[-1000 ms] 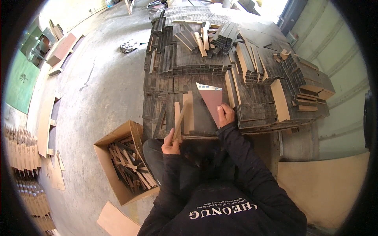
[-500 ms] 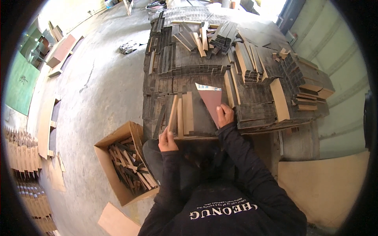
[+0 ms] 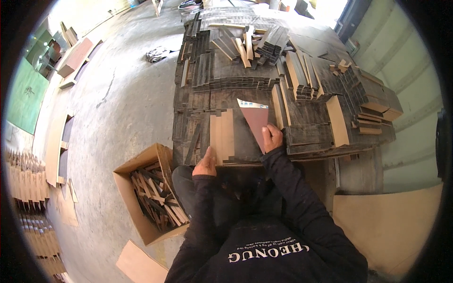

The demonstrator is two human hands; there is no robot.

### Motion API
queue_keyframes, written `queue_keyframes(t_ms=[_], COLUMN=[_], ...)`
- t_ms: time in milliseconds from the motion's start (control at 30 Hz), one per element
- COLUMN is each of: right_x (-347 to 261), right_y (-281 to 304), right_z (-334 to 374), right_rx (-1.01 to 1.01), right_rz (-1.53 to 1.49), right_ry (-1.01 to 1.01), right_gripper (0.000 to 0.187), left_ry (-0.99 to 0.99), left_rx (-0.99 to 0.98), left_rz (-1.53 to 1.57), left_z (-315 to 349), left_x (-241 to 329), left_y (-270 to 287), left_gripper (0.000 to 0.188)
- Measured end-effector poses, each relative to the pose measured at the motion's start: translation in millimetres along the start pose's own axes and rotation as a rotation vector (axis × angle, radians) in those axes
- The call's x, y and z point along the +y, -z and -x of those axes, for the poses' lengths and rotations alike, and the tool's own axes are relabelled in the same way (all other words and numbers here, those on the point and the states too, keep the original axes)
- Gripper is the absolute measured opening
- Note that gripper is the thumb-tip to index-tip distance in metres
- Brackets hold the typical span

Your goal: The person sands the edges of wood strips with sandpaper, places them on a stack on a work surface, and moves a cardboard box.

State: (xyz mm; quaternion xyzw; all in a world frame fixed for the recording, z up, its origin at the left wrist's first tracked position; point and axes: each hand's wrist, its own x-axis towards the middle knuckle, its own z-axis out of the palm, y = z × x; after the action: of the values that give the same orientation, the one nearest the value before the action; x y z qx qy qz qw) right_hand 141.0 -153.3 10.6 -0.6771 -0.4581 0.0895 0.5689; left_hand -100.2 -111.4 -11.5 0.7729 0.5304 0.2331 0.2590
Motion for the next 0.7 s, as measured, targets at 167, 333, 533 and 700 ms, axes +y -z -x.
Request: queue_keyframes(t_ms=[167, 333, 533, 700], right_x=[10.9, 7.9, 13.0, 10.8], right_y=[-6.2, -6.2, -6.1, -7.4], right_z=[1.9, 2.3, 2.3, 2.4], right_rx=[0.011, -0.018, -0.003, -0.015], right_rz=[-0.022, 0.003, 0.013, 0.024], right_ry=[0.004, -0.009, -0.016, -0.024], right_gripper=[0.028, 0.028, 0.029, 0.030], left_ry=[-0.030, 0.162, 0.052, 0.187], left_rx=[-0.028, -0.149, 0.193, 0.000], left_rz=[0.012, -0.121, -0.166, -0.382], left_z=[1.5, -1.3, -17.0, -29.9], left_x=[-13.5, -0.8, -37.3, -79.4], left_y=[4.4, 9.1, 28.1, 23.1], left_gripper=[0.043, 0.041, 0.033, 0.036])
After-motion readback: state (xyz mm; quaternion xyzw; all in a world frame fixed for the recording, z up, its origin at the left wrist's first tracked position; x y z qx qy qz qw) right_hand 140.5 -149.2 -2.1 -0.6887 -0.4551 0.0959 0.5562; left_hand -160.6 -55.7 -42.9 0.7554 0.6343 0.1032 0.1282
